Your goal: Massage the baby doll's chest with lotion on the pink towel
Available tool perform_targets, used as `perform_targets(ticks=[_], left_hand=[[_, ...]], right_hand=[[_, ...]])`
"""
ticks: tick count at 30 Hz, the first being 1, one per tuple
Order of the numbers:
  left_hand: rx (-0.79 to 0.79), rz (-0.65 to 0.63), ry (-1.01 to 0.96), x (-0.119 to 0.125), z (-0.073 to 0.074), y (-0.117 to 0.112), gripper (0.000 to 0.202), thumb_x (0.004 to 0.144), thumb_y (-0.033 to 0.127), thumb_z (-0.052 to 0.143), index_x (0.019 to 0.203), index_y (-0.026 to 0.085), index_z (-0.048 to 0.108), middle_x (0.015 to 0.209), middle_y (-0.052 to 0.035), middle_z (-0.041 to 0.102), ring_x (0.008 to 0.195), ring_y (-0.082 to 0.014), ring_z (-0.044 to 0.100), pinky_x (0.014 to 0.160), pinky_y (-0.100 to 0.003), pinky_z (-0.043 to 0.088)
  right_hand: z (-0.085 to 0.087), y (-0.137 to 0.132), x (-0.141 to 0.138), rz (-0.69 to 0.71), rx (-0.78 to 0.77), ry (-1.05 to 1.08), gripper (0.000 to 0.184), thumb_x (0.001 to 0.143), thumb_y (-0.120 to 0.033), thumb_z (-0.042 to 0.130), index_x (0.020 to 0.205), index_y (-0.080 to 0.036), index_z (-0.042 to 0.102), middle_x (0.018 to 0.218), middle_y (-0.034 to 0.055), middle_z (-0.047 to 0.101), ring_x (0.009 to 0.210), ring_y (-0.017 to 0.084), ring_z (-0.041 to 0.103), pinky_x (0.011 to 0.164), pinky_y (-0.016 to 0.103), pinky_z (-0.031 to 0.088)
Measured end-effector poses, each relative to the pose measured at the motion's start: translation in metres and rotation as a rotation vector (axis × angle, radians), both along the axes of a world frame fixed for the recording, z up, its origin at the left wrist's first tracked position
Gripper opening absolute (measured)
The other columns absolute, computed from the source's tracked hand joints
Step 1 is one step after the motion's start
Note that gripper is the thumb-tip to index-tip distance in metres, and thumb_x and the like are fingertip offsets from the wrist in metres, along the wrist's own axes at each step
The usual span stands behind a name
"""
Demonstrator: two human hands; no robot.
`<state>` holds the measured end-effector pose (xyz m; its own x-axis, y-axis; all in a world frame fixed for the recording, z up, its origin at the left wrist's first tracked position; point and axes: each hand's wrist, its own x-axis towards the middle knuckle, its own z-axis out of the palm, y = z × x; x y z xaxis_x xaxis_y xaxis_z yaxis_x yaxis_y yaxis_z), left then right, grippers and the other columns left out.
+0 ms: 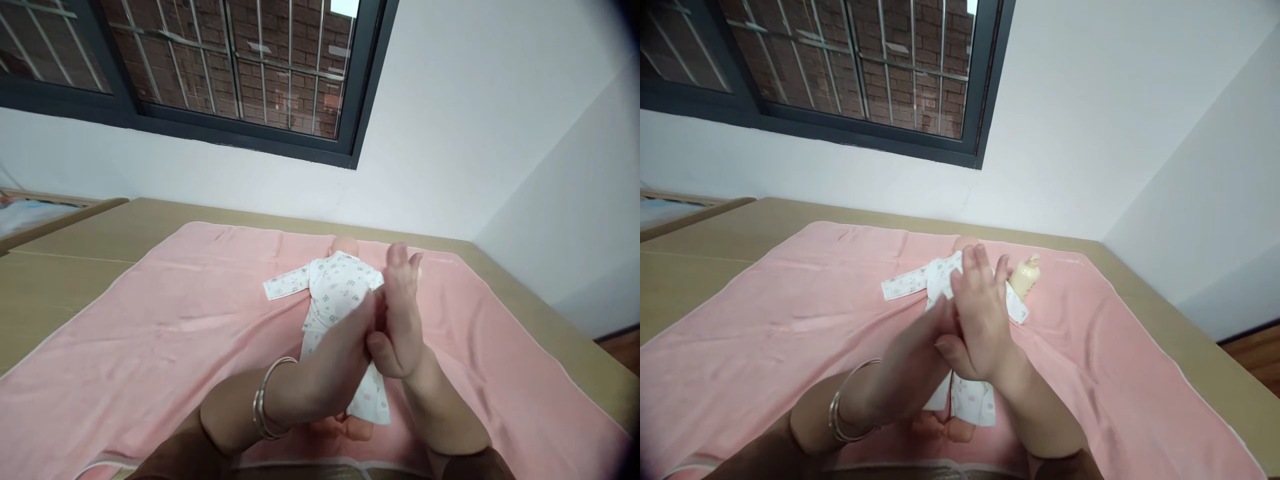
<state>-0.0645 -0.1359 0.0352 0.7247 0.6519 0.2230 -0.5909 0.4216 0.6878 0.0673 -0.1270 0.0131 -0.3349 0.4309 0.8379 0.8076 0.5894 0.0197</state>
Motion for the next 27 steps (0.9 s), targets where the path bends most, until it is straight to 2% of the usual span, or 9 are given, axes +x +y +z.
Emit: perform_targets(ticks=[3,7,12,16,18,19,22,25,27], left_hand=[[-0.070,0.067,0.014,-0.014,0.016,0.017,0.045,0.097,0.041,0.045,0.133,0.020,0.062,0.144,-0.0074,0.060,0.151,-0.0277,0.033,0.128,-0.045,0.024],[-0.230,-0.059,0.079,-0.039,0.027,0.055,0.053,0.099,0.041,0.036,0.141,0.013,0.052,0.143,-0.0150,0.059,0.142,-0.0306,0.047,0.123,-0.050,0.032],[-0.241,0.181,0.122,-0.041,0.023,0.097,0.051,0.098,0.035,0.038,0.142,0.012,0.049,0.142,-0.0171,0.059,0.135,-0.0294,0.056,0.117,-0.049,0.041],[-0.161,0.388,0.085,-0.018,0.015,0.091,0.048,0.093,0.025,0.043,0.138,0.011,0.053,0.134,-0.0155,0.066,0.128,-0.0260,0.062,0.117,-0.044,0.041],[-0.125,0.486,0.073,-0.003,0.010,0.082,0.045,0.092,0.022,0.044,0.134,0.011,0.056,0.130,-0.0138,0.068,0.126,-0.0251,0.063,0.118,-0.042,0.040],[-0.122,0.489,0.081,0.005,0.006,0.079,0.044,0.093,0.025,0.043,0.131,0.011,0.058,0.129,-0.0136,0.069,0.126,-0.0258,0.063,0.118,-0.043,0.040],[-0.146,0.379,0.131,0.030,-0.010,0.085,0.051,0.097,0.045,0.034,0.125,0.013,0.063,0.127,-0.0145,0.069,0.131,-0.0311,0.059,0.116,-0.049,0.040],[-0.085,0.390,0.206,0.048,-0.039,0.116,0.055,0.099,0.053,0.030,0.121,0.015,0.064,0.128,-0.0149,0.069,0.132,-0.0307,0.057,0.115,-0.048,0.041],[0.024,0.573,0.307,0.054,-0.062,0.145,0.049,0.099,0.050,0.036,0.116,0.015,0.065,0.130,-0.0150,0.067,0.130,-0.0281,0.058,0.114,-0.042,0.041]], right_hand=[[-0.011,0.006,-0.016,0.006,-0.082,-0.078,0.079,0.099,-0.059,0.024,0.162,-0.023,-0.007,0.167,0.0140,0.020,0.157,0.039,0.006,0.119,0.076,0.000],[-0.023,0.009,-0.041,0.038,-0.163,-0.111,0.081,0.100,-0.055,0.034,0.161,-0.008,0.007,0.164,0.0226,0.025,0.157,0.036,0.010,0.124,0.068,0.011],[-0.033,0.010,-0.054,0.156,-0.224,-0.077,0.080,0.099,-0.053,0.042,0.156,0.000,0.020,0.159,0.0268,0.033,0.157,0.032,0.012,0.125,0.057,0.027],[-0.029,0.014,-0.046,0.242,-0.234,-0.008,0.076,0.101,-0.052,0.036,0.156,-0.003,0.021,0.162,0.0245,0.029,0.157,0.031,0.013,0.125,0.059,0.027],[-0.025,0.015,-0.039,0.258,-0.239,0.033,0.073,0.102,-0.054,0.030,0.157,-0.006,0.021,0.164,0.0218,0.024,0.157,0.031,0.013,0.125,0.060,0.027],[-0.022,0.016,-0.035,0.251,-0.248,0.049,0.073,0.103,-0.055,0.027,0.158,-0.007,0.021,0.165,0.0202,0.023,0.157,0.031,0.013,0.124,0.060,0.027],[-0.017,0.025,-0.020,0.171,-0.285,0.088,0.073,0.103,-0.058,0.022,0.159,-0.011,0.022,0.167,0.0166,0.021,0.158,0.031,0.010,0.125,0.061,0.024],[-0.021,0.050,0.000,0.038,-0.302,0.194,0.074,0.103,-0.059,0.019,0.161,-0.013,0.019,0.167,0.0141,0.022,0.158,0.027,0.010,0.128,0.058,0.018],[-0.032,0.075,0.013,-0.023,-0.348,0.308,0.069,0.103,-0.057,0.020,0.159,-0.017,0.027,0.166,0.0111,0.027,0.157,0.024,0.015,0.128,0.055,0.018]])
